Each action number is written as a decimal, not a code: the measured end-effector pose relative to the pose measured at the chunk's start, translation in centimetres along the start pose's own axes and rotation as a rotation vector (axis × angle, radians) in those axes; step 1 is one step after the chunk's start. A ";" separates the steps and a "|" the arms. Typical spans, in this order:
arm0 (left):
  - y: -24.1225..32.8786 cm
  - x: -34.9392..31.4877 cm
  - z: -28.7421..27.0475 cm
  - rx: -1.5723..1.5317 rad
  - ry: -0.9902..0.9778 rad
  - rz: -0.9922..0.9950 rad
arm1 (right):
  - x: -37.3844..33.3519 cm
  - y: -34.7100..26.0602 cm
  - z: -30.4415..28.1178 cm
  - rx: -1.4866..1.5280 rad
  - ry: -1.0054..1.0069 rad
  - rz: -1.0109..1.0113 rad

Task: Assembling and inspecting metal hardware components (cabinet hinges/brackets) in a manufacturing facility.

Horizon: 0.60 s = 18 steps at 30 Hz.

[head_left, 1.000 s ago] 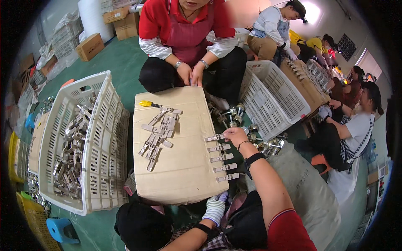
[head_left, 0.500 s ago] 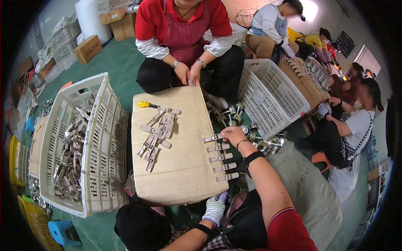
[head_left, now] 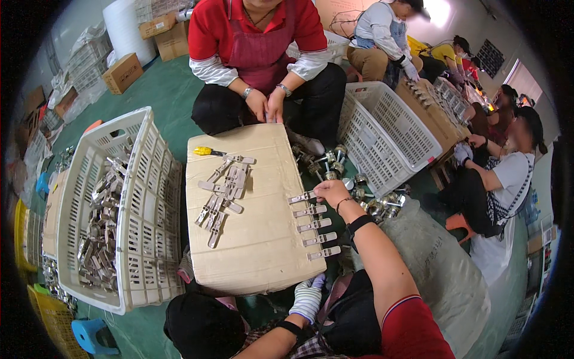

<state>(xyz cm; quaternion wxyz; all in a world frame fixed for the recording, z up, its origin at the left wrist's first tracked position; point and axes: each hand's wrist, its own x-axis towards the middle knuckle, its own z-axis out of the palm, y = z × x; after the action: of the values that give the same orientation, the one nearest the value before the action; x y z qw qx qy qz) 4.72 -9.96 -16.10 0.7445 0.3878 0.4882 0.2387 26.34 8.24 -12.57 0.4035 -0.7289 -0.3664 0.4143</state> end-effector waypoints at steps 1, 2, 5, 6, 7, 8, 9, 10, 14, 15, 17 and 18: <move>-0.2 0.1 -0.1 -0.002 -0.002 -0.005 | 0.0 0.0 0.1 -0.002 -0.004 0.003; -0.3 0.1 0.0 -0.003 -0.003 0.003 | 0.1 0.3 -0.1 -0.002 -0.003 -0.001; -0.6 0.2 0.1 -0.013 -0.005 -0.005 | 0.4 0.8 -0.3 -0.009 -0.004 -0.005; -0.5 0.2 0.1 -0.021 -0.007 -0.030 | 0.4 0.8 -0.3 -0.017 -0.006 -0.002; -0.5 0.2 0.0 -0.029 -0.009 -0.054 | 0.4 0.8 -0.3 -0.025 -0.008 0.001; -0.3 0.1 0.1 -0.031 -0.008 -0.049 | 0.5 0.9 -0.3 -0.034 -0.007 0.000; -0.2 0.1 0.1 -0.033 -0.008 -0.045 | 0.5 1.0 -0.4 -0.043 -0.006 -0.001; -0.1 0.0 0.2 -0.035 -0.007 -0.040 | 0.6 1.1 -0.4 -0.052 -0.004 -0.003; 0.1 0.0 0.0 -0.022 -0.009 -0.035 | 0.6 0.5 -0.2 -0.123 0.022 0.033; 0.3 -0.1 0.0 0.012 -0.002 -0.020 | 0.5 0.4 -0.1 -0.134 0.026 0.036; 0.4 -0.1 0.0 0.032 0.003 0.002 | 0.6 0.4 0.0 -0.179 0.032 0.044; 0.4 -0.1 0.0 0.017 0.001 0.009 | 0.8 0.5 0.2 -0.213 0.034 0.049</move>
<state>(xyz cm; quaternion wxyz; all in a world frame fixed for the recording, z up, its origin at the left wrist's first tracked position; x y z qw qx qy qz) 4.68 -9.83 -15.77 0.7397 0.3962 0.4891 0.2379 26.61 8.78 -13.31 0.3198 -0.7832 -0.3836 0.3704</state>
